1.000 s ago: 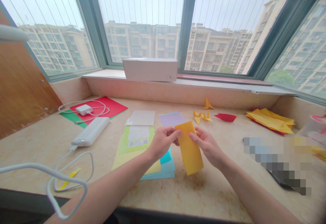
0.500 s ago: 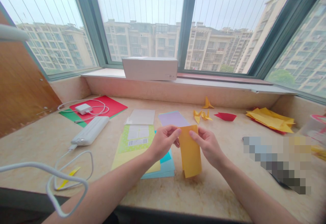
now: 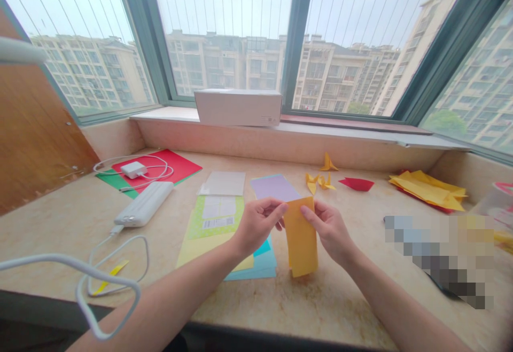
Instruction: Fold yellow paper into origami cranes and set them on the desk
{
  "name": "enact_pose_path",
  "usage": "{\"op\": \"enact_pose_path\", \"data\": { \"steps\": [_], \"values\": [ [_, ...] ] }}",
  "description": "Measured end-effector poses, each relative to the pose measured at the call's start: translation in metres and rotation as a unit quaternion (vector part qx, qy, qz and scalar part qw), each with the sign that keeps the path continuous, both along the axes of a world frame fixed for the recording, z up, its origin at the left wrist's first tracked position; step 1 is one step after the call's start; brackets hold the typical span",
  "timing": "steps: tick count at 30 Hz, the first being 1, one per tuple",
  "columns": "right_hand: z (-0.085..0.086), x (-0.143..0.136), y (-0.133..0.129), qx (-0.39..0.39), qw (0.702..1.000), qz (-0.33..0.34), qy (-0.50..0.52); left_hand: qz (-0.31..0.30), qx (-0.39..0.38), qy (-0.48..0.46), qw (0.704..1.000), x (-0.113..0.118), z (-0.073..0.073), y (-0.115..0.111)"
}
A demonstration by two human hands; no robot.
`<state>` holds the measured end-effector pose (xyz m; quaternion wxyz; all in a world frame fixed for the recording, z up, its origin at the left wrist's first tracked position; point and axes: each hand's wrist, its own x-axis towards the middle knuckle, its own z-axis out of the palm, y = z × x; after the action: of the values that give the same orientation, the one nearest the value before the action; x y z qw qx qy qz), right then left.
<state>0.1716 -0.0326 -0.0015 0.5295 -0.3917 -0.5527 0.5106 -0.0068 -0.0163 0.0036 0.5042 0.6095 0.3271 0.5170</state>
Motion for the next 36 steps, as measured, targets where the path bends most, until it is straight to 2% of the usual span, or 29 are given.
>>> {"op": "enact_pose_path", "data": {
  "steps": [5,16,25,28,31,33,36],
  "values": [
    [0.0,0.0,0.0,-0.002,1.0,0.006,0.015,-0.019,0.011,0.001,1.0,-0.001,-0.001,-0.001],
    [0.0,0.0,-0.003,0.011,1.0,-0.028,-0.003,-0.01,0.007,-0.005,1.0,0.001,-0.003,-0.003],
    [-0.003,0.001,-0.002,0.012,0.999,-0.029,-0.007,-0.004,0.008,0.007,1.0,0.0,-0.001,-0.002],
    [-0.001,0.002,-0.001,0.004,1.0,-0.015,-0.007,-0.03,-0.01,0.007,0.999,0.0,-0.001,-0.001],
    [0.002,0.003,-0.001,-0.02,0.999,0.042,-0.018,-0.066,-0.027,0.021,0.997,0.0,-0.004,0.002],
    [0.003,0.005,0.0,-0.038,0.997,0.068,-0.022,-0.067,-0.031,0.03,0.997,0.0,-0.007,0.004],
    [0.003,0.007,0.003,-0.034,0.999,0.031,-0.018,-0.057,-0.037,0.038,0.997,0.0,-0.01,0.006]
  ]
}}
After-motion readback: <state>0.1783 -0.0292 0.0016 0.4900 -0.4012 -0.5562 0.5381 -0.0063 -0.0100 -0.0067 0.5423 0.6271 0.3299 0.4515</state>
